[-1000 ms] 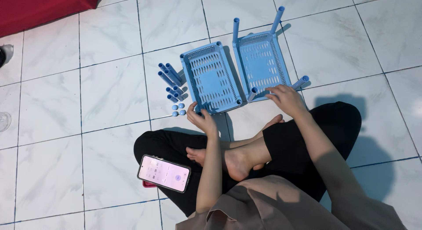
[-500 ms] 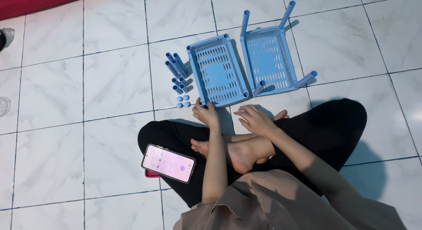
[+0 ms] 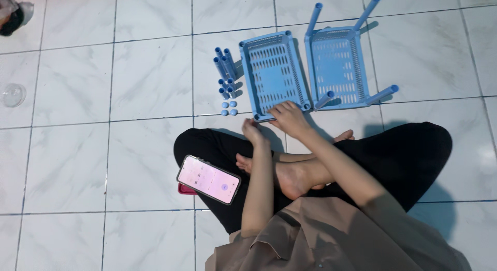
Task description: The person sits on the floor and assembles a blue plastic storage rack. They insert cylindrical legs into the base, attach side panels, and connect horizontal bars to form the frame. The person handles multiple plastic components and assembles them into a structured unit.
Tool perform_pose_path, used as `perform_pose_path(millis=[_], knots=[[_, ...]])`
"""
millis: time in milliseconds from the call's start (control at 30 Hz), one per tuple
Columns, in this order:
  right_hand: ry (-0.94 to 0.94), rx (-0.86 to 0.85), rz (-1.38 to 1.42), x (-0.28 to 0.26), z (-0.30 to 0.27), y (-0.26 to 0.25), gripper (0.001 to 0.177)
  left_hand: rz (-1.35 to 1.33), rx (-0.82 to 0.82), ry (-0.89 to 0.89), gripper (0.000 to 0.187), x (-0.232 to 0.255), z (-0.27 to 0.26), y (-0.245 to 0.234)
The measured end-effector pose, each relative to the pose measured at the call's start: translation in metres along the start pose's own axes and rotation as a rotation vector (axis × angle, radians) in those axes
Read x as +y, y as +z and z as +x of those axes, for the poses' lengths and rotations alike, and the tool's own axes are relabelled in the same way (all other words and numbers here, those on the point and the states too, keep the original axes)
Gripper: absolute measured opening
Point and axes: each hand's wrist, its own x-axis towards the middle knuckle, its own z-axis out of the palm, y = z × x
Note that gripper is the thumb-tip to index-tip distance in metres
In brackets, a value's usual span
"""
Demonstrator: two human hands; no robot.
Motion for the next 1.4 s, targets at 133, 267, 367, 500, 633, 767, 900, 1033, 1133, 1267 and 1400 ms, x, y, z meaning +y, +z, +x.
perform_pose_path(millis=[133,267,367,500,633,767,900,1033,1133,1267,1400], knots=[[0.044,-0.17,0.005,0.004,0.011,0.007,0.026,-0.101,-0.029,-0.024,0.044,0.003,-0.003,-0.004],[0.053,-0.082,0.059,-0.003,0.013,0.003,0.025,-0.125,-0.009,0.075,0.049,0.008,-0.012,-0.001],[0.093,0.05,0.172,-0.014,0.006,-0.002,0.024,-0.157,-0.063,0.186,0.051,0.014,-0.027,0.004],[0.263,0.201,0.544,-0.019,-0.008,0.01,0.023,0.02,-0.226,0.492,0.047,0.031,-0.05,0.006],[0.422,0.401,0.918,-0.011,-0.023,0.041,0.027,0.247,-0.315,0.779,0.056,0.053,-0.075,0.014],[0.427,0.461,1.257,-0.004,-0.043,0.051,0.032,0.367,-0.369,0.915,0.064,0.075,-0.1,0.019],[0.401,0.481,1.446,-0.015,-0.054,0.032,0.047,0.413,-0.418,0.973,0.06,0.087,-0.121,0.012],[0.358,0.594,1.622,-0.034,-0.06,0.007,0.047,0.477,-0.432,1.003,0.062,0.095,-0.134,0.01],[0.423,0.605,1.577,-0.041,-0.057,0.003,0.039,0.48,-0.475,0.992,0.063,0.097,-0.14,0.006],[0.47,0.573,1.341,-0.041,-0.057,0.004,0.041,0.496,-0.533,0.991,0.059,0.094,-0.146,0.006],[0.466,0.636,1.372,-0.043,-0.061,0.009,0.039,0.495,-0.556,0.961,0.056,0.088,-0.15,0.007]])
